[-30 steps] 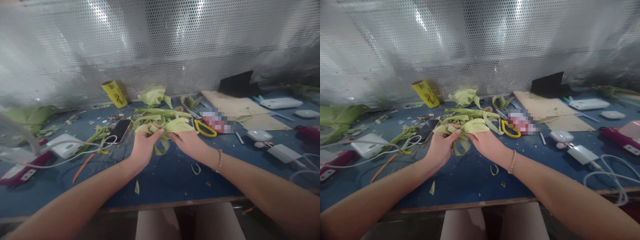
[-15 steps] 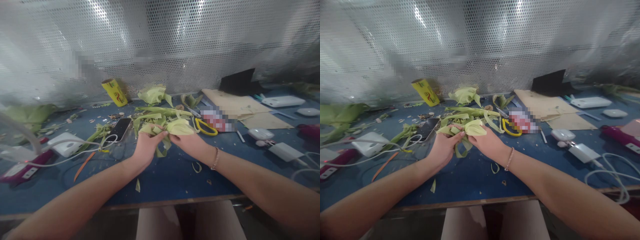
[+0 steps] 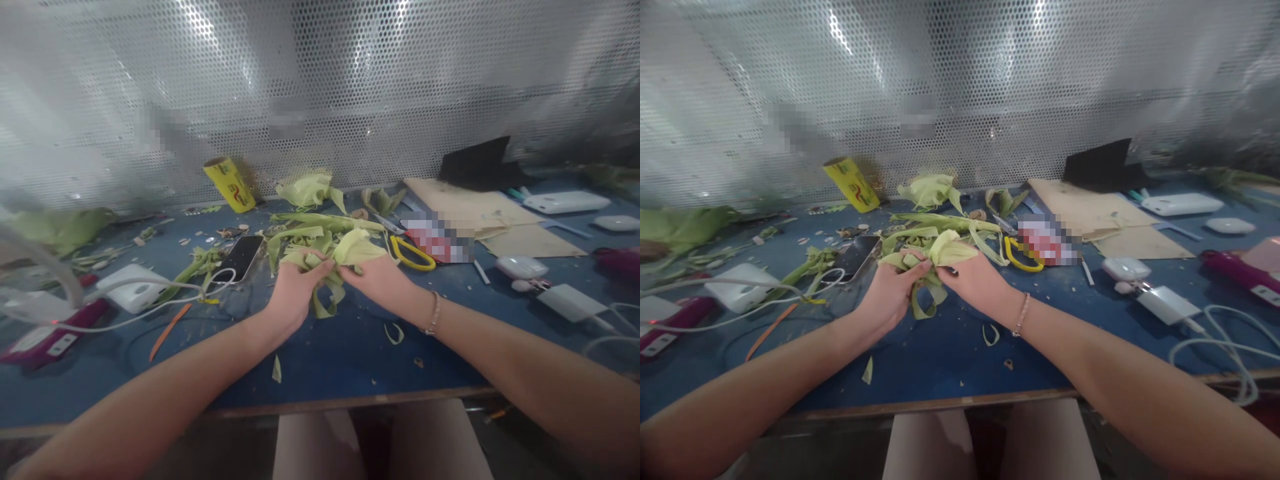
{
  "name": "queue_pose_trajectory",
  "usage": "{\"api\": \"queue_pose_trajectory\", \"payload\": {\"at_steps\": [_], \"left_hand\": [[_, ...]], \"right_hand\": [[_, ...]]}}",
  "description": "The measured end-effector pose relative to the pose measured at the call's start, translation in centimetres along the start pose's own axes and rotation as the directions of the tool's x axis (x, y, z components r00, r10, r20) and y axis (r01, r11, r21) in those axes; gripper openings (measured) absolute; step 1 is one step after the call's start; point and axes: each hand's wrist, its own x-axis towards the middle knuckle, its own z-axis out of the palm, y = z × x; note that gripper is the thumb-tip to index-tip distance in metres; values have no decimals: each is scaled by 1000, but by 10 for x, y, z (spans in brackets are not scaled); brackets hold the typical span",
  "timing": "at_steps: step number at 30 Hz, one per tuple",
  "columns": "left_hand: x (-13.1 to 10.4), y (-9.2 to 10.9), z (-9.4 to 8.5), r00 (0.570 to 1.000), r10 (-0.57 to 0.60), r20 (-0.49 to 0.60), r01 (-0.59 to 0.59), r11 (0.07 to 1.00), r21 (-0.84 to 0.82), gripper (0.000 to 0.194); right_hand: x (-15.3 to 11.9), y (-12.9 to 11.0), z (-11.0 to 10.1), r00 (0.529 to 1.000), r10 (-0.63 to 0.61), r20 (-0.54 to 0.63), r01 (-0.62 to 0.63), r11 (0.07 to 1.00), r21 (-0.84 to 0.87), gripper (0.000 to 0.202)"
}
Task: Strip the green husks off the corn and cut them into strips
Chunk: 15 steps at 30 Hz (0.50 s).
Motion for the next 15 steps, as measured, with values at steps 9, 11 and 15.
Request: {"api": "queue_pose_trajectory", "payload": {"at_steps": [9, 11, 15], "left_hand": [[0, -1, -2, 996, 65, -56, -62, 997, 44, 21], [1, -2, -4, 992, 101, -78, -93, 991, 94, 21], [4, -4, -8, 976, 186, -116, -161, 966, 201, 20]], "right_hand": [[0, -2, -6, 991, 104, -87, -97, 991, 89, 12], [1, -6, -10, 987, 148, -62, -138, 980, 143, 13], [3, -14, -17, 941, 316, 123, -339, 901, 273, 17]]}}
